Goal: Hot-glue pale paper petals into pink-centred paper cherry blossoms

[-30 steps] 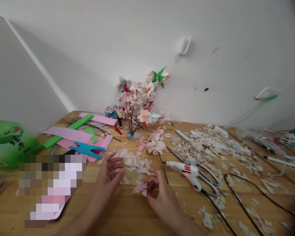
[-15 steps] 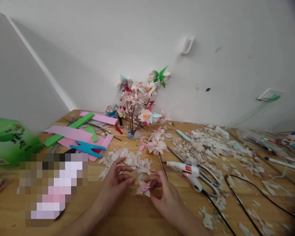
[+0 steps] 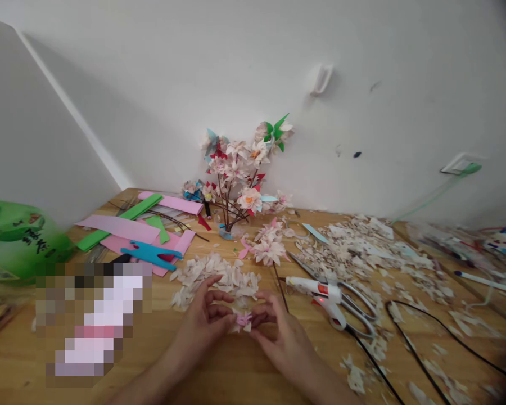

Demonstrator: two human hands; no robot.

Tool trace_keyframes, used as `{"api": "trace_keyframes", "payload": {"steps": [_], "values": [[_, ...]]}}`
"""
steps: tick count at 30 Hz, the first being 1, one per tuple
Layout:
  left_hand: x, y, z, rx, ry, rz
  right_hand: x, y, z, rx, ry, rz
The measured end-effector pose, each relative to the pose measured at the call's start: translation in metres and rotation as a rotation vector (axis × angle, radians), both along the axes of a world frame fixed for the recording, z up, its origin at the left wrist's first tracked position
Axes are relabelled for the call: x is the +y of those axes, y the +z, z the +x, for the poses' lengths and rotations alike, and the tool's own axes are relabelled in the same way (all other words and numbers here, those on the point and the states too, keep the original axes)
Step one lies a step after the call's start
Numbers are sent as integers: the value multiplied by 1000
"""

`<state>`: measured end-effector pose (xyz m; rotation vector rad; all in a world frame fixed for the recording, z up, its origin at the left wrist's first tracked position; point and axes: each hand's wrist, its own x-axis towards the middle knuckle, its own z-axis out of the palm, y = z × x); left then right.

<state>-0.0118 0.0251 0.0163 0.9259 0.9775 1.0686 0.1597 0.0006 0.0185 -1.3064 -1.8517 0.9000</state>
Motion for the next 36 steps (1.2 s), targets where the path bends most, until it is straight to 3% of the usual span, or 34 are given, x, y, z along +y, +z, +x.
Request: {"api": "trace_keyframes", "payload": {"steps": [6,11,16,19,27,33,36], "values": [[12,3,-17,-24,60,37,2,12,20,-168,-12,55],[19,20,-26,99,119,92,-2,30,70,-534,-4,49],[7,6,-10,216,39,165,-10,32,132,-759,-149,-74],[-1,-6,-2,318,-47,216,-8,26,152,-808,-259,-99],[-9,-13,0,480,-190,255,15,8,144,-617,-330,152],[-10,8,-8,599,-251,348,23,-7,139,-585,-347,83],[-5,20,-17,618,-206,396,23,-13,142,-550,-359,51]]}}
